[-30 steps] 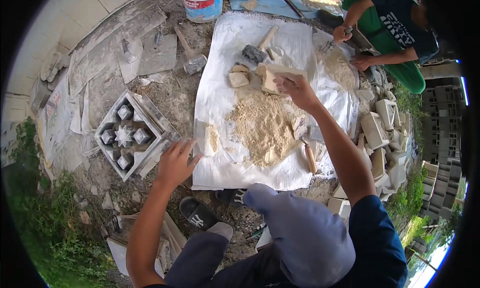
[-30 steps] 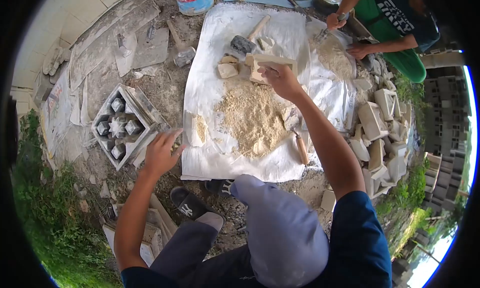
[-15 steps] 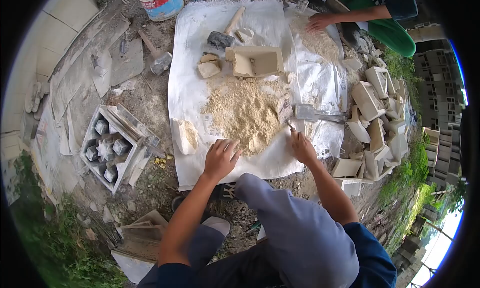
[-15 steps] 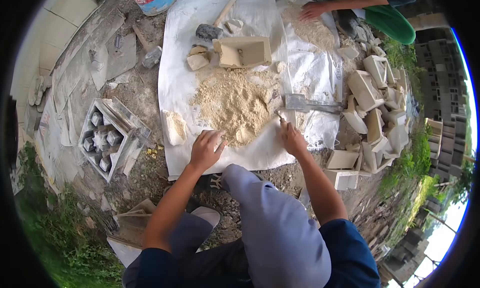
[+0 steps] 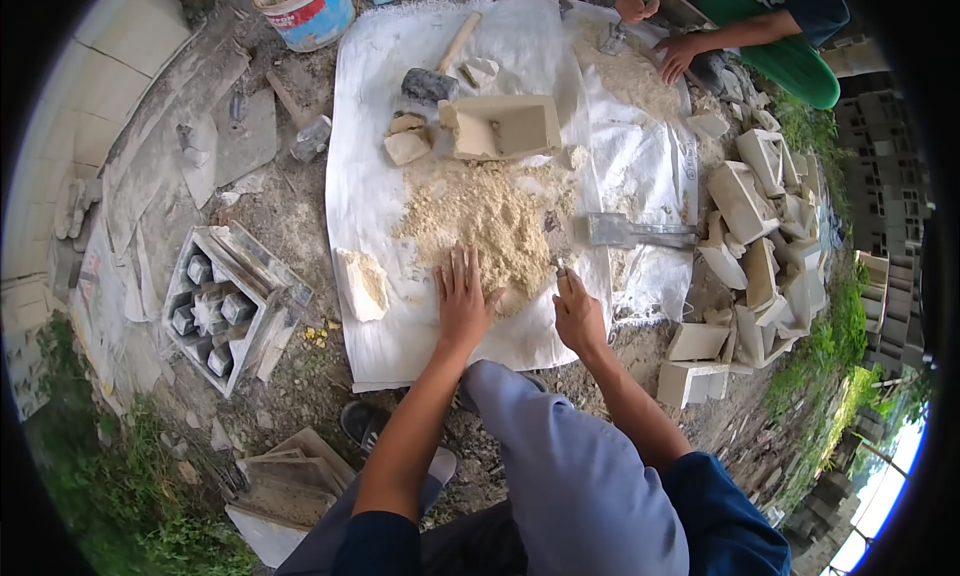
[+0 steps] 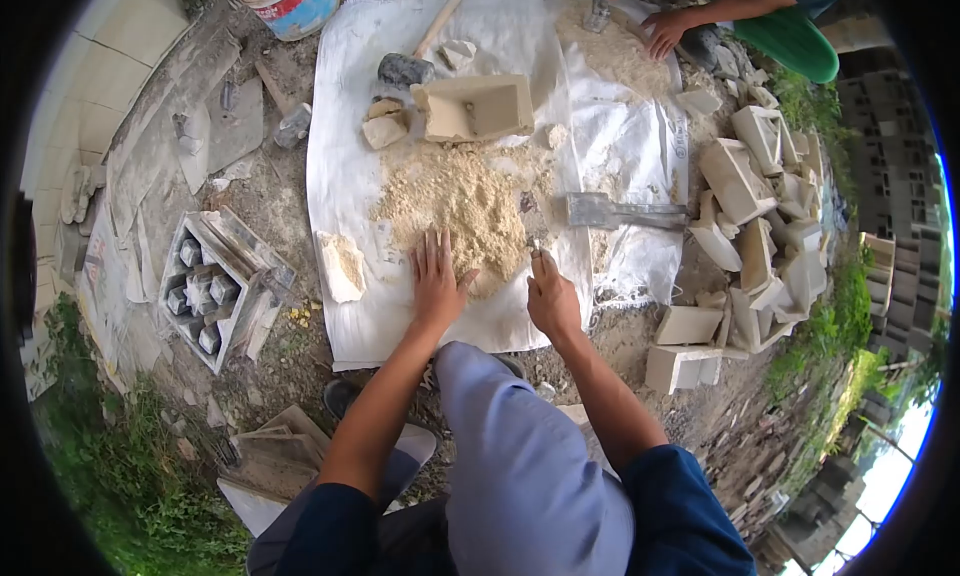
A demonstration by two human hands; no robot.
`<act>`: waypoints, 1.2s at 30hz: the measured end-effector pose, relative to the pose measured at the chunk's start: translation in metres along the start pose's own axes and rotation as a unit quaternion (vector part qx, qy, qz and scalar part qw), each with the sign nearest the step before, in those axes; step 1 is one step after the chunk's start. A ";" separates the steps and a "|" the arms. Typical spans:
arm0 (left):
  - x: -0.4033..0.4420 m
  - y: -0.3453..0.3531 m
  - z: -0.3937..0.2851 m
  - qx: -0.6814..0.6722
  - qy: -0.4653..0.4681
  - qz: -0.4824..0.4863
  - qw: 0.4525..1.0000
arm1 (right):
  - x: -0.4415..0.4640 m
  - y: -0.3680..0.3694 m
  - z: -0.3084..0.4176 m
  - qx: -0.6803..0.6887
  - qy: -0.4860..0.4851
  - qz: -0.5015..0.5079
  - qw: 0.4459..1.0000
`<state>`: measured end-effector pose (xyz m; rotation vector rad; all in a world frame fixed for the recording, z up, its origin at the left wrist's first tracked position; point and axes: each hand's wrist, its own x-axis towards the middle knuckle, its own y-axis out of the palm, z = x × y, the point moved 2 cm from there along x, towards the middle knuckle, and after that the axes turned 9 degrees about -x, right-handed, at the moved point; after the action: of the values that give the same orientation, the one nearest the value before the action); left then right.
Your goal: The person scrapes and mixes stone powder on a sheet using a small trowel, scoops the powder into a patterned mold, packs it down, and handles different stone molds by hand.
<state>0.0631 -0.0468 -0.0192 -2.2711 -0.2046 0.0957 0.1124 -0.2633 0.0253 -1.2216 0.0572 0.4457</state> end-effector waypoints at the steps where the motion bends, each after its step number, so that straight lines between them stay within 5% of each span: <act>1: 0.001 0.004 0.004 -0.001 -0.002 -0.001 1.000 | 0.003 -0.005 0.002 0.011 -0.015 0.027 0.999; 5: 0.000 0.002 0.005 -0.026 0.004 -0.038 0.999 | 0.013 -0.062 0.044 -0.015 0.037 0.073 0.997; 10: 0.013 -0.008 0.005 -0.033 -0.006 -0.065 0.997 | 0.016 -0.033 0.013 0.012 0.061 0.053 0.997; 12: 0.020 -0.003 0.006 -0.055 0.004 -0.021 0.998 | 0.019 -0.026 0.025 0.112 -0.052 -0.039 0.992; 16: 0.027 0.006 -0.002 -0.097 -0.010 -0.004 0.995 | 0.012 -0.023 0.045 0.202 0.011 0.093 0.975; 22: 0.030 0.013 -0.001 -0.119 -0.023 0.010 0.993 | 0.019 -0.026 0.058 0.240 0.013 0.118 0.963; 24: 0.032 0.008 -0.003 -0.117 -0.017 0.020 0.993 | 0.023 -0.038 0.057 0.334 0.089 0.247 0.905; 36: 0.038 -0.023 -0.008 -0.172 0.030 0.003 0.985 | 0.030 -0.059 0.059 0.375 0.082 0.222 0.896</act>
<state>0.0989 -0.0314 0.0039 -2.6148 -0.1939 -0.0054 0.1494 -0.2160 0.0904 -0.4642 0.6107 0.6386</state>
